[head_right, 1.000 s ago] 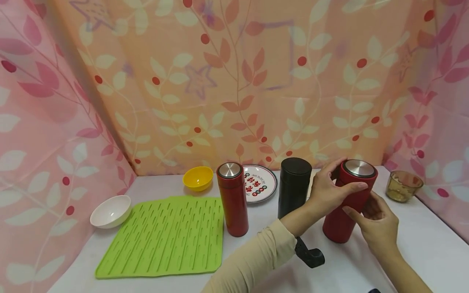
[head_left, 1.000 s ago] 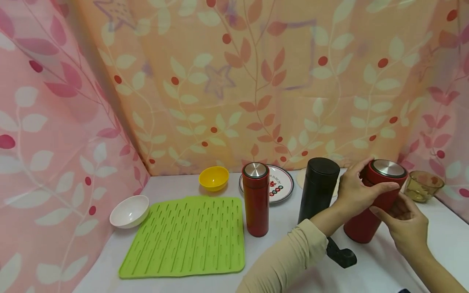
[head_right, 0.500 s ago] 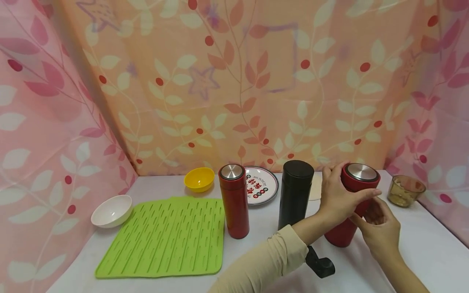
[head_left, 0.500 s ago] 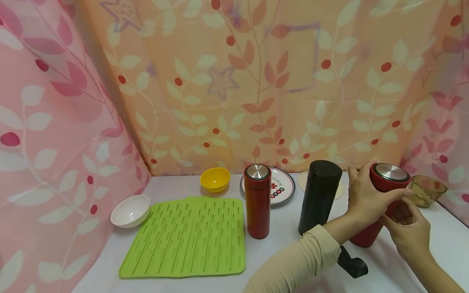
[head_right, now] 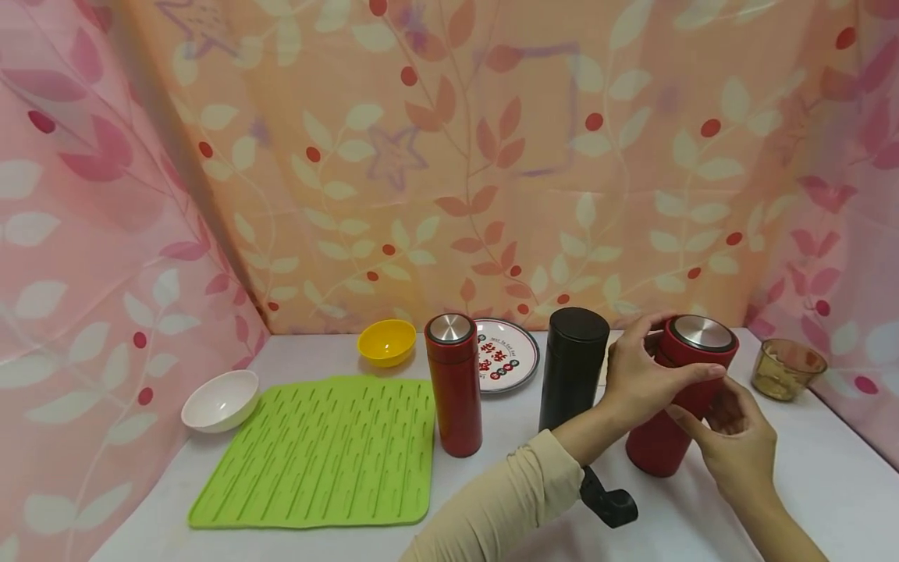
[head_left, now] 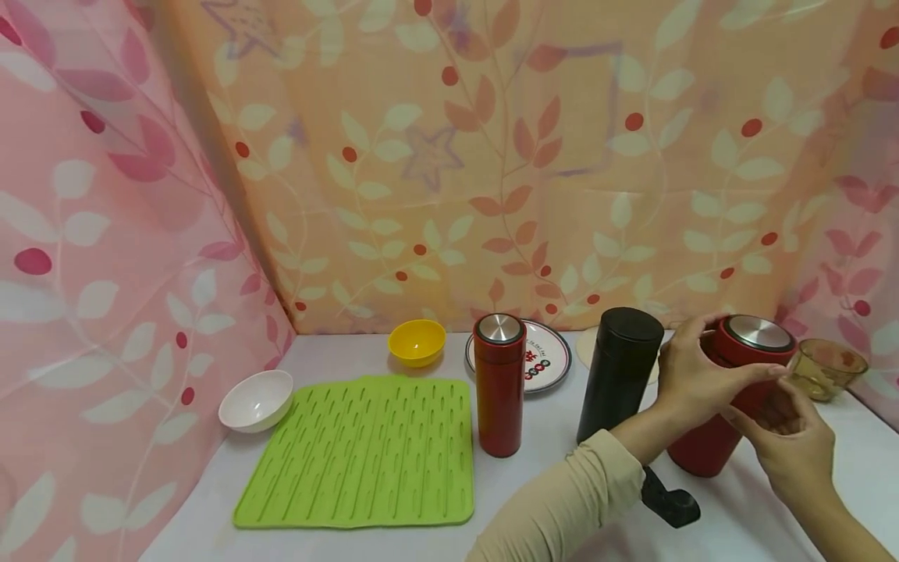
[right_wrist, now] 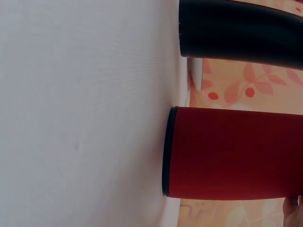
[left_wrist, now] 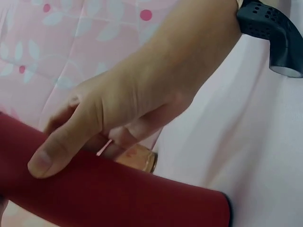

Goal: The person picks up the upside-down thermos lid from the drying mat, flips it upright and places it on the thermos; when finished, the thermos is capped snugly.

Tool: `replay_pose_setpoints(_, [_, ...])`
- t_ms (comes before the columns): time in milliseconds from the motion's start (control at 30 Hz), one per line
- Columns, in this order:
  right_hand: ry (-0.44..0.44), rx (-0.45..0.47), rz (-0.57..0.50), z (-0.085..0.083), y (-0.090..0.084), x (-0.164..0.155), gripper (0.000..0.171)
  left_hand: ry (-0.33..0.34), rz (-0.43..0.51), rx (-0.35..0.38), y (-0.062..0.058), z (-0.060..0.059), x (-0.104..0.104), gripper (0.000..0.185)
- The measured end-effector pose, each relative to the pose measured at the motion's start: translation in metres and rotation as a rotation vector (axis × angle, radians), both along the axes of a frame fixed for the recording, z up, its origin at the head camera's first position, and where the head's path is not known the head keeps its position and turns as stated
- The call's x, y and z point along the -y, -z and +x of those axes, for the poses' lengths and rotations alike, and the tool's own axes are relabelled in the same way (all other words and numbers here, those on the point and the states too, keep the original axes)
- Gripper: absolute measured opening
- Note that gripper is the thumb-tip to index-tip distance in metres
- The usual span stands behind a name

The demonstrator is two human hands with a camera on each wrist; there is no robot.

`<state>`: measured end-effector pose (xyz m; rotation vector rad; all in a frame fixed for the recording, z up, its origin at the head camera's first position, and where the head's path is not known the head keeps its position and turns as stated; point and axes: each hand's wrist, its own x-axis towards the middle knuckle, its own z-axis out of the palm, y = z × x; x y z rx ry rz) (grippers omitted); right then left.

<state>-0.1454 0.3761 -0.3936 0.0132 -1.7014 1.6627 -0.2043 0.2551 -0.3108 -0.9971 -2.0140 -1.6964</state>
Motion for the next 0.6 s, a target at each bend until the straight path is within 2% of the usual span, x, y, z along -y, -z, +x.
replay_pose_setpoints(133, [-0.045,-0.036,-0.016,0.001,-0.002,0.001,0.062,0.114,0.028,0.027,0.001,-0.005,0.0,0.064])
replay_pose_setpoints(267, [-0.03,-0.027,-0.021,0.001,-0.003,0.002,0.062,0.127,0.039,0.064,0.002,-0.002,-0.001,0.068])
replay_pose_setpoints(333, [0.0,-0.002,-0.015,0.002,-0.004,0.002,0.062,0.101,0.031,0.055,0.002,0.001,-0.002,0.068])
replay_pose_setpoints(433, [0.056,0.036,0.024,0.003,-0.003,0.001,0.061,0.023,-0.003,0.02,0.002,0.005,-0.004,0.071])
replay_pose_setpoints(600, [0.058,0.002,0.002,0.002,-0.002,0.005,0.062,-0.135,-0.053,-0.011,0.002,0.011,-0.009,0.079])
